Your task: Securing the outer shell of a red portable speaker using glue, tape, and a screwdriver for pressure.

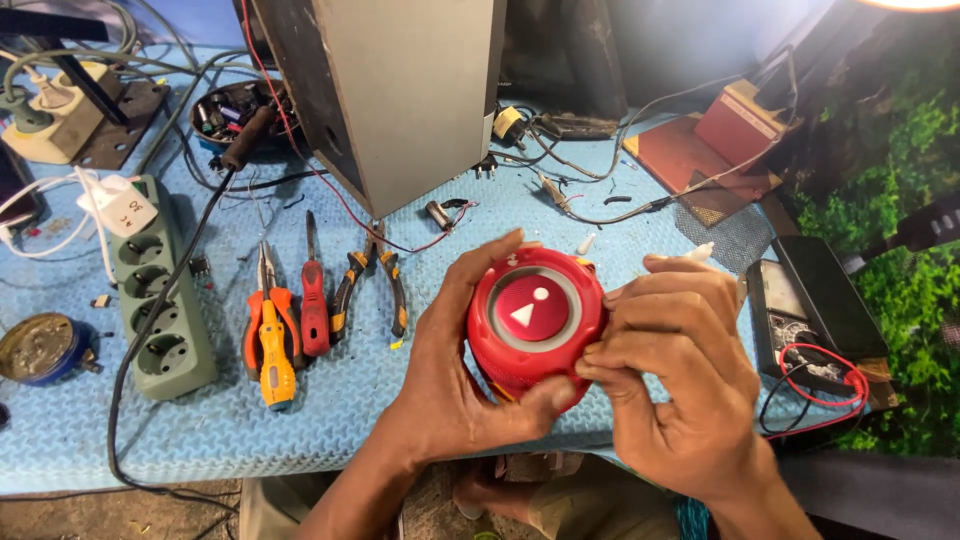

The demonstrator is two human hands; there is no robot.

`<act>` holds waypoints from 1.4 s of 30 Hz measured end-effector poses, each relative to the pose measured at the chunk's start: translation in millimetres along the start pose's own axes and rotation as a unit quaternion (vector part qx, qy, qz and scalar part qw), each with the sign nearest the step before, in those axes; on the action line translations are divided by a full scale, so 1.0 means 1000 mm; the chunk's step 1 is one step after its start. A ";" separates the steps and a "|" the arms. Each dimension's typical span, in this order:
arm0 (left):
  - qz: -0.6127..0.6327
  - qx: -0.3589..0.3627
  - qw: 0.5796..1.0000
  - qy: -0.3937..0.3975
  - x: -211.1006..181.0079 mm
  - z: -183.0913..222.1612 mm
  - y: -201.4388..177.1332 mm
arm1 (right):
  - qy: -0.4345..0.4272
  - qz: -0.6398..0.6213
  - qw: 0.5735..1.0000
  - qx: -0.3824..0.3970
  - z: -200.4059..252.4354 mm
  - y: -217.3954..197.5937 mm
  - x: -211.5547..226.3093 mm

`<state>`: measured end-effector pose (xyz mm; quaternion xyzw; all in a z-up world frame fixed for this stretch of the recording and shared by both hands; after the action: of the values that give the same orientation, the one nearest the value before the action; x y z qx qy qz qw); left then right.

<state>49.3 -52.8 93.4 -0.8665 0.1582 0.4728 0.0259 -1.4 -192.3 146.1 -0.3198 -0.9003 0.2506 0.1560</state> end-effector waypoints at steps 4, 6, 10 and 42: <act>-0.012 -0.023 1.000 0.017 0.007 0.003 -0.003 | 0.052 -0.062 0.996 -0.046 0.013 0.003 -0.011; -0.072 -0.065 0.993 0.073 0.001 0.005 -0.004 | 0.154 -0.199 0.965 -0.074 0.030 0.005 -0.033; -0.093 -0.046 0.992 0.065 -0.004 0.005 -0.001 | 0.168 -0.216 0.960 -0.062 0.037 0.004 -0.034; -0.054 -0.051 0.995 0.059 -0.003 0.002 0.006 | 0.167 -0.281 0.945 0.029 0.014 0.001 -0.031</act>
<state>44.6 -57.3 95.3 -0.9003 0.0875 0.4264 -0.0022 16.2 -216.7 130.0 -0.0862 -0.9071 0.1661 0.3771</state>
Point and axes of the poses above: each hand's wrist, its own z-axis away from the middle knuckle, its own y-axis out of the palm, x = y × z, the point moved 7 cm from there along -z, towards the middle knuckle, and after that the axes turned 2 degrees about -x, right-handed, at the moved point
